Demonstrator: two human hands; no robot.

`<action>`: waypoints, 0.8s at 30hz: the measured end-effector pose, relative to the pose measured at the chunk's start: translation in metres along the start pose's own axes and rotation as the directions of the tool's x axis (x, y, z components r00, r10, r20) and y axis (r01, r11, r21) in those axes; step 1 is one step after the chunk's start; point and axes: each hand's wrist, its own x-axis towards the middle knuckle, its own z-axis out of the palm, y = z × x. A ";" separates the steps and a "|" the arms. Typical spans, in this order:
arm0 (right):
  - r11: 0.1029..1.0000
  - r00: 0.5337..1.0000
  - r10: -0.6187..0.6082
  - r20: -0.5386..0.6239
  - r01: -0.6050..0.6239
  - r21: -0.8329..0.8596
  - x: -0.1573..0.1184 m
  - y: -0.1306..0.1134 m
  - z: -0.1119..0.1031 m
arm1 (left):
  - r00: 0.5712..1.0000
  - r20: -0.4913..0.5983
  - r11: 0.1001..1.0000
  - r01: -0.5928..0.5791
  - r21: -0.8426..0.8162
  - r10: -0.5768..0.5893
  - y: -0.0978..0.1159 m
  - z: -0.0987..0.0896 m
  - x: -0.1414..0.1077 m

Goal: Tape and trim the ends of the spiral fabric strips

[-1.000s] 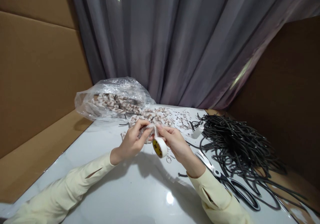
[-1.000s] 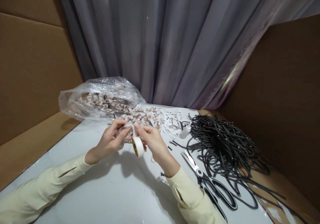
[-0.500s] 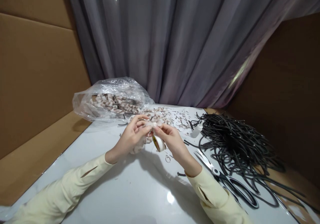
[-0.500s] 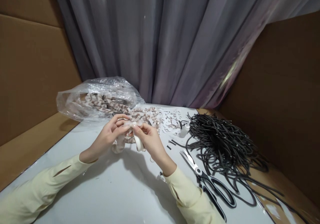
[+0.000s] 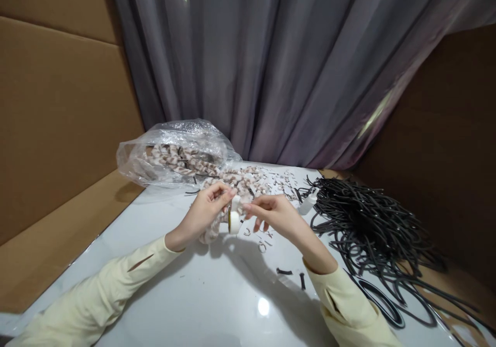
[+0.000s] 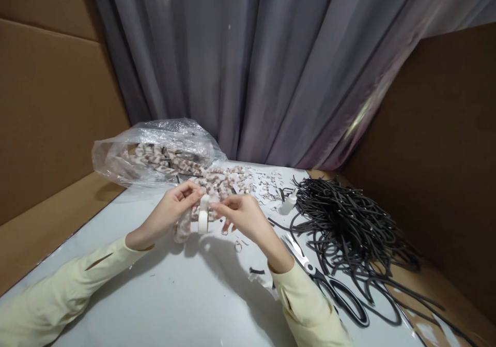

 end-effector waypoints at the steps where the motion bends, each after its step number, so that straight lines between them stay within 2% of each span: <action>1: 0.997 0.997 -0.031 -0.070 0.026 -0.071 -0.002 -0.003 -0.005 | 1.000 0.022 1.000 0.019 0.003 -0.019 0.000 0.000 0.000; 3: 0.976 0.964 -0.149 -0.219 0.108 -0.188 -0.005 -0.008 -0.011 | 0.996 0.084 0.999 0.038 0.008 -0.038 -0.001 0.001 -0.001; 4: 0.961 0.941 -0.217 -0.258 0.160 -0.225 -0.006 -0.010 -0.013 | 0.992 0.118 0.999 0.033 0.012 -0.035 -0.003 0.002 -0.001; 5: 0.948 0.928 -0.270 -0.258 0.209 -0.241 -0.007 -0.011 -0.014 | 0.989 0.146 1.000 0.023 0.016 -0.025 -0.005 0.003 -0.002; 7: 0.940 0.940 -0.298 -0.165 0.259 -0.224 -0.007 -0.011 -0.011 | 0.983 0.184 1.000 -0.002 0.025 -0.003 -0.008 0.004 -0.003; 9: 0.949 0.961 -0.265 -0.074 0.246 -0.198 -0.005 -0.010 -0.006 | 0.982 0.187 0.998 -0.028 0.051 0.018 -0.011 0.005 -0.004; 13: 0.976 0.978 -0.208 -0.034 0.205 -0.076 -0.002 -0.004 0.002 | 0.986 0.147 0.983 -0.104 0.151 0.082 -0.013 0.007 -0.008; 18: 0.993 0.985 -0.043 0.166 0.024 0.117 0.002 0.003 -0.005 | 0.969 0.180 0.944 -0.210 0.253 0.168 -0.008 0.009 -0.016; 21: 0.999 0.973 0.023 0.228 -0.033 0.040 0.001 0.004 -0.009 | 0.948 0.226 0.908 -0.286 0.305 0.223 -0.008 0.011 -0.020; 24: 0.974 0.982 -0.053 0.183 0.092 -0.208 -0.004 0.001 -0.008 | 0.932 0.246 0.874 -0.342 0.346 0.267 -0.011 0.013 -0.023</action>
